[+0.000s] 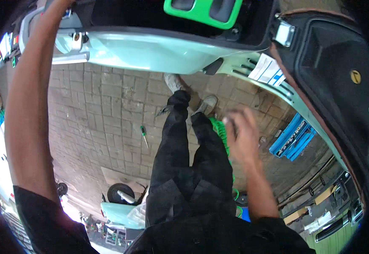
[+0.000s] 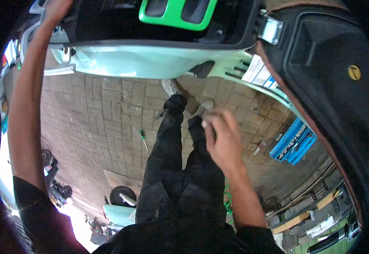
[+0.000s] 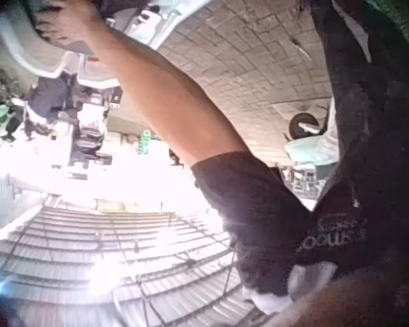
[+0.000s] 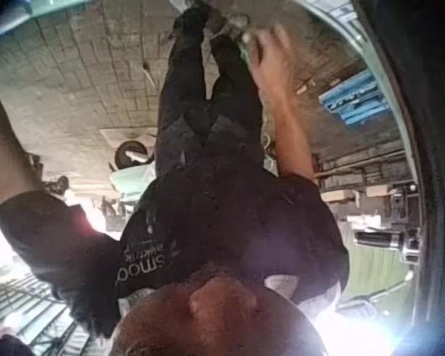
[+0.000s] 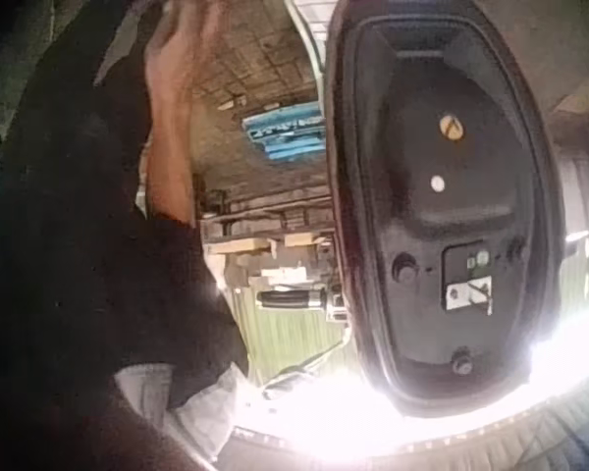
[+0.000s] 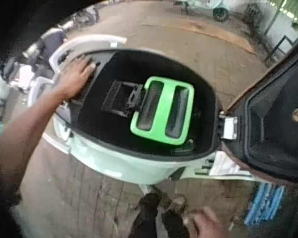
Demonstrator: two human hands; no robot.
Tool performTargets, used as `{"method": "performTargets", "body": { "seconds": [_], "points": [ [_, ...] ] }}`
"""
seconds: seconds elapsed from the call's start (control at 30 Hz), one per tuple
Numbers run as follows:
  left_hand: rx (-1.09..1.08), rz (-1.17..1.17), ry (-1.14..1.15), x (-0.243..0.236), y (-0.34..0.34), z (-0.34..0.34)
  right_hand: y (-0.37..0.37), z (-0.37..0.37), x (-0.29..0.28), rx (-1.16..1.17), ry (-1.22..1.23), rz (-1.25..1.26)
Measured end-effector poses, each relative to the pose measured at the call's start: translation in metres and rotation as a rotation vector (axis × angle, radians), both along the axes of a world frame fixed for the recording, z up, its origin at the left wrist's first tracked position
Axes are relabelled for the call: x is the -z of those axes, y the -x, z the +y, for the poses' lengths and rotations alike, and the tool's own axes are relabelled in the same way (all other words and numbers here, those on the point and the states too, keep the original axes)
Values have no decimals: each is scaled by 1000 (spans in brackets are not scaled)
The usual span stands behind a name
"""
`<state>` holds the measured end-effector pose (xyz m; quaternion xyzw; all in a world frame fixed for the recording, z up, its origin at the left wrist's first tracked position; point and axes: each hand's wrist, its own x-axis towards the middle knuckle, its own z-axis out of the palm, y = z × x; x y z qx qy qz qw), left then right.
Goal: The person works on the internal components of a light blue electric scooter. They handle a green battery pack, use a T-handle socket wrench to tighten or loosen bolts inside the compartment under the seat, and manipulate various wires and connectors.
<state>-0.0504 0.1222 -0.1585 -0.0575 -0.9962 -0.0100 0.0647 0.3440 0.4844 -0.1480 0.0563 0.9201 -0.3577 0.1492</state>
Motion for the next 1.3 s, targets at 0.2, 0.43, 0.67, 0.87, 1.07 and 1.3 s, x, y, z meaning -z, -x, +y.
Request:
{"method": "performTargets", "body": {
  "seconds": [0.2,0.43,0.67,0.87,1.07,1.3],
  "points": [
    [22,190,102,48,-17,-12,47,2,-42,135,115,-35],
    [-67,115,-31,-4,-26,33,248,9,-136,169,273,259],
    [-139,66,-92,-15,-23,39,445,90,-118,-35,-201,208],
    [-191,-104,-48,-26,-16,45,553,149,-20,-431,-457,-111],
    [-173,-130,-34,-34,-13,41,541,210,102,-866,-651,-472],
    [-149,-144,-92,-26,-9,38,443,276,249,-741,-762,-898]
  ]
}}
